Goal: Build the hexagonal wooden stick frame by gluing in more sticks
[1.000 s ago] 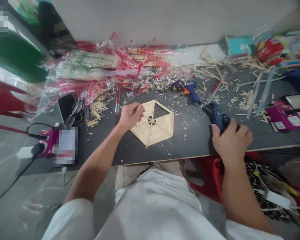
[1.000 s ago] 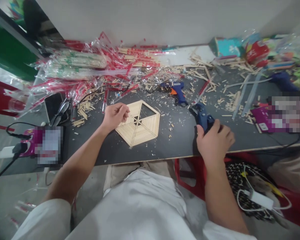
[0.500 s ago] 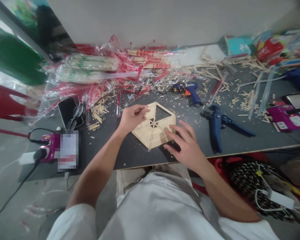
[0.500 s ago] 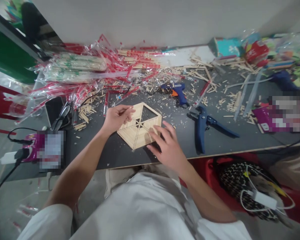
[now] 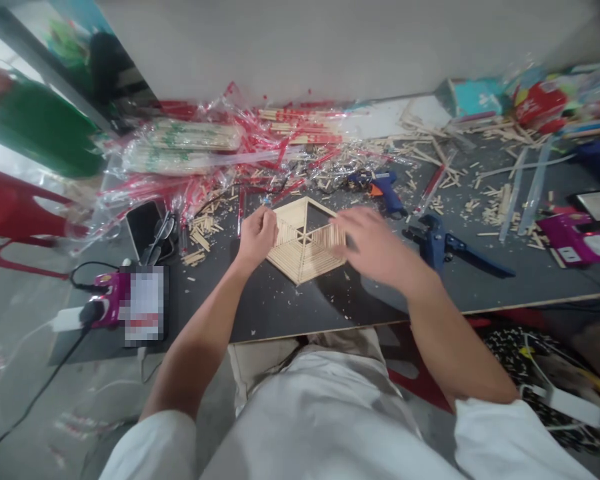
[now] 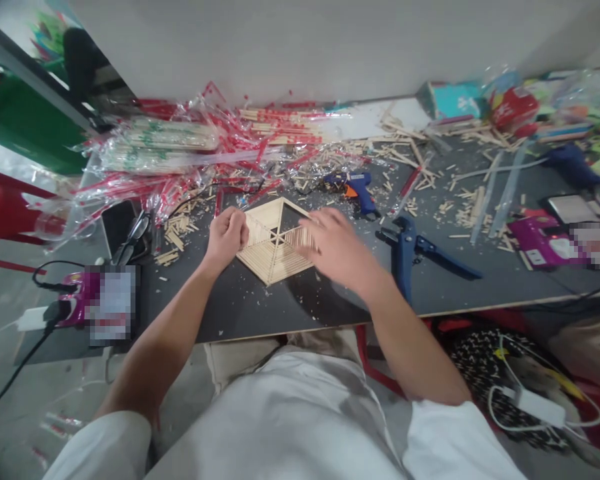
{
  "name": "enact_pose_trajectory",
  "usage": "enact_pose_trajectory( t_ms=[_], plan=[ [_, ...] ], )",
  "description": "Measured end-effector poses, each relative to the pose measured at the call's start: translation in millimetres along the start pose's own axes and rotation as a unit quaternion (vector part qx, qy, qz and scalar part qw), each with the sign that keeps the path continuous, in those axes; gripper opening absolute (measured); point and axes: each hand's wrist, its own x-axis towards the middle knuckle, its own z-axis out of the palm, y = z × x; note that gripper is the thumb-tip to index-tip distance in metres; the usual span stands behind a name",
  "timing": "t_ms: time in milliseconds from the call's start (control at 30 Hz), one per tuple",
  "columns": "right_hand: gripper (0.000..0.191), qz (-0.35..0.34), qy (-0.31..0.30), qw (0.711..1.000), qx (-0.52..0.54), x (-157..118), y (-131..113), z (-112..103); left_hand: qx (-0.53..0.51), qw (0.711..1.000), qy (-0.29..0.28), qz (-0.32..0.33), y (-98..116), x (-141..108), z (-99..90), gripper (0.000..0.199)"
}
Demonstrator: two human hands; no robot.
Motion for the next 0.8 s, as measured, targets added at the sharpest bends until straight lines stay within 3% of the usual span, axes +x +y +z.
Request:
enact_pose_trajectory(
  t_ms=[67, 167, 233, 367, 533, 700, 800],
  plan=[
    [0.049, 0.101, 0.045, 0.993, -0.04, 21.0, 24.5, -9.8, 0.018, 0.999, 0.018, 0.019, -3.4, 2.1, -0.9, 0.026],
    [0.068, 0.28, 0.175, 0.939, -0.1, 43.7, 58.2, -3.3, 0.07, 0.996, 0.048, 0.025, -7.6, 3.8, -3.3, 0.024],
    [0.082, 0.325, 0.174, 0.924, -0.104, 50.0, 73.2, 10.8, 0.094, 0.994, 0.062, 0.018, -9.1, 3.7, -4.7, 0.025],
    [0.094, 0.35, 0.137, 0.921, -0.108, 50.9, 88.8, 35.8, 0.105, 0.992, 0.06, 0.028, -9.9, 2.9, -6.7, 0.022],
    [0.077, 0.342, 0.189, 0.915, -0.105, 51.8, 100.5, 44.3, 0.118, 0.99, 0.07, 0.027, -8.0, 3.0, -9.2, 0.017],
    [0.061, 0.354, 0.157, 0.915, -0.113, 48.9, 94.5, 29.3, 0.141, 0.987, 0.066, 0.037, -5.0, 1.2, -6.3, 0.01],
    [0.056, 0.388, 0.149, 0.908, -0.051, 44.9, 81.0, 8.6, 0.152, 0.984, 0.085, 0.034, -5.2, -0.4, -3.3, 0.009]
  ],
)
